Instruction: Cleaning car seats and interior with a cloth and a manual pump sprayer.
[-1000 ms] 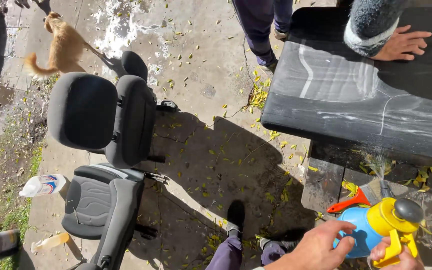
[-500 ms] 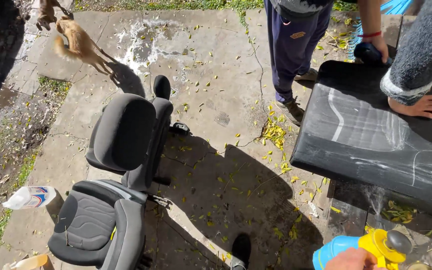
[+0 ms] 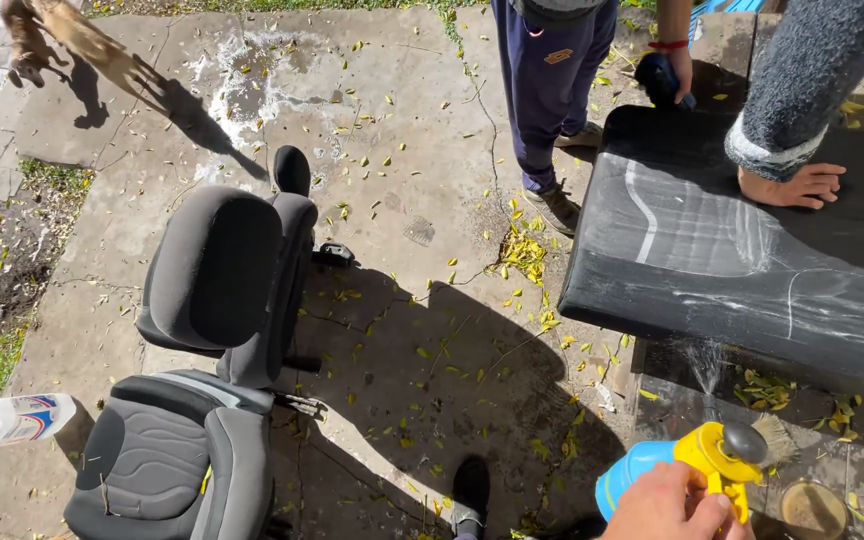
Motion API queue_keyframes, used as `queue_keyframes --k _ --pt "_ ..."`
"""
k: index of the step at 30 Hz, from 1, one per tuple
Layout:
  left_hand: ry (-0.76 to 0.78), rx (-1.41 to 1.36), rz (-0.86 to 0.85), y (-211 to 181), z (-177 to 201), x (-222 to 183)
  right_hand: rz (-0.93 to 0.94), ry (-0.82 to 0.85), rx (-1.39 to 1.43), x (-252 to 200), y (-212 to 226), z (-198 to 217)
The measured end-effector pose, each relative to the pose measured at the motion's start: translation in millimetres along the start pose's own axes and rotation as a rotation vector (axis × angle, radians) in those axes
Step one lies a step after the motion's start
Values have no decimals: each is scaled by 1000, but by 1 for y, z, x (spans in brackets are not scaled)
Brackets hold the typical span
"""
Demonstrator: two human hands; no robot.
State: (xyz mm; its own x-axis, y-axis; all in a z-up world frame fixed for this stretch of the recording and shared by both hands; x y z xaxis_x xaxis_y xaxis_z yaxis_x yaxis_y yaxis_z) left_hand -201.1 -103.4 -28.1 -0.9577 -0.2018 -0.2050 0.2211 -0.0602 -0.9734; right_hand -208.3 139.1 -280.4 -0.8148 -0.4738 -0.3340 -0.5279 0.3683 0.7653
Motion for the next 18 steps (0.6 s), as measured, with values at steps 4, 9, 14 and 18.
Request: queue_keyframes --k 4,9,14,18 --pt "-123 29 23 -60 25 -23 -24 -378 -536 -28 88 -138" --pt "-171 73 -26 -64 33 -40 -16 -300 -569 -36 109 -206" --pt "-97 85 19 -59 24 -45 227 -349 -1065 -63 93 -180" --pt "22 36 -100 -63 15 -37 131 -606 -621 -55 122 -174"
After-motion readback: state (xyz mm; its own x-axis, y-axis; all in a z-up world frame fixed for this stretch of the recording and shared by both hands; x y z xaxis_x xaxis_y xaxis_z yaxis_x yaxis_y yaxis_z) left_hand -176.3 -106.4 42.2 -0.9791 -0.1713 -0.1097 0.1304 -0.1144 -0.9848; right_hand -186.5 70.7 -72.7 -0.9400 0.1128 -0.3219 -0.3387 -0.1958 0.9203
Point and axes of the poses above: each hand's wrist, its own x-axis towards the middle knuckle, its own z-axis out of the back of the hand, y = z × x, the point moved 6 cm from there along x, towards the middle knuckle, and after that the axes turned 10 degrees about -z, right-handed, at the moved point
